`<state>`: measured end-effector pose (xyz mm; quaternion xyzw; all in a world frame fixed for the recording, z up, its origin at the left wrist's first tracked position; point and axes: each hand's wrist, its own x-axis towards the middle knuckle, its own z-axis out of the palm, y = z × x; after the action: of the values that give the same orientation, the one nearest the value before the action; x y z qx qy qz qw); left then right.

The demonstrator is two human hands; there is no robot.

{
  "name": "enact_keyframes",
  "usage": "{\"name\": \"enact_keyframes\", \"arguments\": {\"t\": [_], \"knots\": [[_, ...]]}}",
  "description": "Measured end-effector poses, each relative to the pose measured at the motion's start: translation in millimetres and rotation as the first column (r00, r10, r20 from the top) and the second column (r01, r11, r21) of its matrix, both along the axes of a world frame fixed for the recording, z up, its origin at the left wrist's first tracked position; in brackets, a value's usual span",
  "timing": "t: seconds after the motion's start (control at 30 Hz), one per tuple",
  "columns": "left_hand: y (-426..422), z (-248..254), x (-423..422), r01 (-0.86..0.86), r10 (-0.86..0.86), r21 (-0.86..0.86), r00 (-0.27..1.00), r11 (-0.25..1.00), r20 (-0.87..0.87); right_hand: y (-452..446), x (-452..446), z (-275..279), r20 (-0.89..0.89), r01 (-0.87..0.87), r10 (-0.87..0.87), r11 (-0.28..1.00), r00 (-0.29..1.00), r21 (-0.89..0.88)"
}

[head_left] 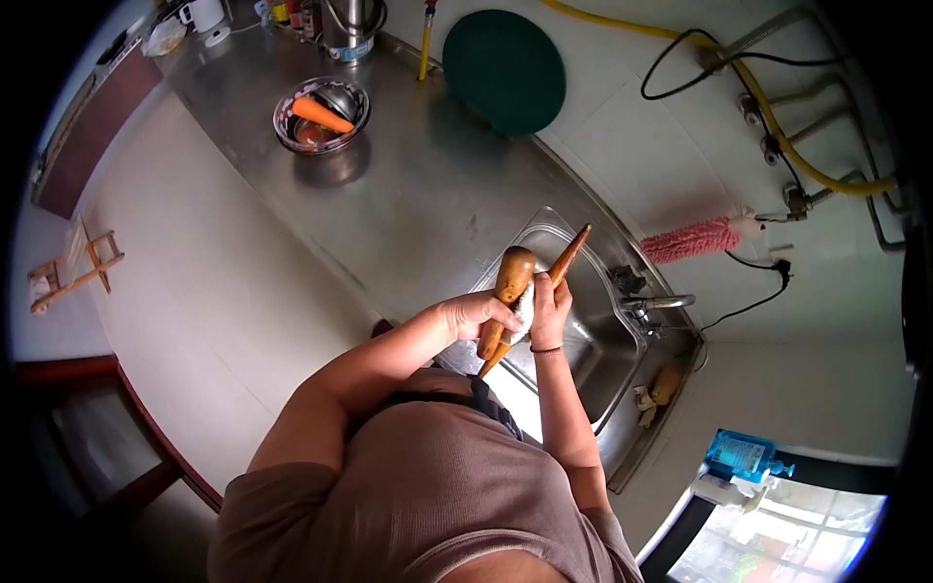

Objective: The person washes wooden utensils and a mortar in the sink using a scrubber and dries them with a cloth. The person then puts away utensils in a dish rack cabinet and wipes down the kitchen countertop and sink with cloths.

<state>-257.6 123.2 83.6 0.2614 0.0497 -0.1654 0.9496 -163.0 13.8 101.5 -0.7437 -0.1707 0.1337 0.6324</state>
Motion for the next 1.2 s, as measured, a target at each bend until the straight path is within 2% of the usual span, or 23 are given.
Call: {"name": "enact_keyframes", "arguments": {"t": [0.07,0.13,0.27,0.33,0.37,0.4,0.43,0.47,0.5,0.53,0.6,0.67,0.7,0.73,0.8,0.87,0.93,1.0,1.03,1.07,1.13,1.17,1.2], "knots": [[3,8,-4,-0.044,0.044,-0.003,0.998,0.999,-0.04,2,2,-3,-0.1,0.019,-0.015,0.999,0.995,0.037],[10,13,-1,0.073,-0.074,-0.021,0.996,0.997,-0.047,6,9,0,-0.186,0.082,-0.065,0.993,0.98,0.085],[6,1,-11,0.118,-0.117,0.008,0.991,0.993,-0.058,-8,75,-13,-0.239,0.261,-0.212,0.945,0.948,0.198],[12,-1,-17,0.034,-0.031,0.027,0.996,0.999,-0.087,-18,86,2,-0.233,0.237,-0.182,0.943,0.955,0.234],[15,-8,-18,0.007,-0.007,0.0,0.994,1.0,-0.106,-23,86,12,-0.278,0.28,-0.209,0.928,0.937,0.245],[18,-13,-19,-0.019,0.015,-0.03,0.992,0.999,-0.127,-35,91,13,-0.334,0.267,-0.16,0.914,0.929,0.305],[26,-11,-20,-0.024,0.024,0.004,0.997,1.0,-0.073,-48,96,11,-0.354,0.281,-0.158,0.903,0.922,0.326],[31,-17,-20,-0.02,0.025,0.051,0.994,0.999,-0.103,-58,100,9,-0.375,0.293,-0.153,0.89,0.914,0.35],[36,-16,-21,-0.067,0.08,0.103,0.989,0.992,-0.127,-58,91,17,-0.377,0.292,-0.184,0.923,0.908,0.251],[40,-11,-22,-0.111,0.135,0.158,0.979,0.981,-0.15,-59,82,14,-0.376,0.284,-0.179,0.926,0.909,0.247],[42,-10,-21,-0.134,0.147,0.099,0.979,0.986,-0.142,-56,61,5,-0.219,-0.096,0.091,0.995,0.971,-0.012],[37,-24,-14,-0.096,0.096,-0.002,0.988,0.995,-0.118,-40,28,0,-0.248,-0.282,0.249,0.953,0.936,-0.109],[37,-6,-20,-0.07,0.068,-0.016,0.991,0.997,-0.118,-40,23,-8,-0.413,-0.382,0.319,0.921,0.853,-0.077],[38,13,-24,0.004,-0.006,-0.102,1.0,0.995,-0.014,-35,14,-11,-0.564,-0.47,0.376,0.882,0.735,-0.025],[31,-11,-19,0.077,-0.08,-0.043,0.995,0.996,-0.06,-22,-11,-10,-0.693,-0.287,0.332,0.94,0.641,0.185],[30,-21,-19,0.114,-0.116,-0.035,0.991,0.993,-0.062,-33,-8,-20,-0.698,-0.304,0.353,0.932,0.623,0.2],[32,-29,-18,0.068,-0.065,0.032,0.995,0.997,-0.08,-46,-6,-13,-0.653,-0.319,0.271,0.947,0.707,0.047],[33,-32,-18,0.059,-0.019,0.193,0.979,0.979,-0.204,-62,-7,-16,-0.534,-0.222,0.181,0.975,0.826,-0.014],[35,-38,-19,0.061,-0.014,0.216,0.977,0.975,-0.212,-74,-5,-16,-0.551,-0.24,0.194,0.971,0.811,-0.012],[30,-46,-18,0.017,0.045,0.203,0.954,0.979,-0.297,-87,-3,-14,-0.567,-0.251,0.201,0.968,0.799,-0.009],[35,-43,-19,0.079,-0.009,0.206,0.947,0.975,-0.321,-107,-10,-7,-0.533,-0.206,0.136,0.976,0.835,-0.074],[32,-46,-18,0.043,0.009,0.148,0.942,0.988,-0.336,-116,-16,-6,-0.502,-0.142,0.105,0.989,0.859,-0.036],[32,-62,-16,0.063,-0.067,-0.026,0.973,0.998,-0.223,-124,-23,-6,-0.472,-0.084,0.075,0.996,0.879,0.002]]}}
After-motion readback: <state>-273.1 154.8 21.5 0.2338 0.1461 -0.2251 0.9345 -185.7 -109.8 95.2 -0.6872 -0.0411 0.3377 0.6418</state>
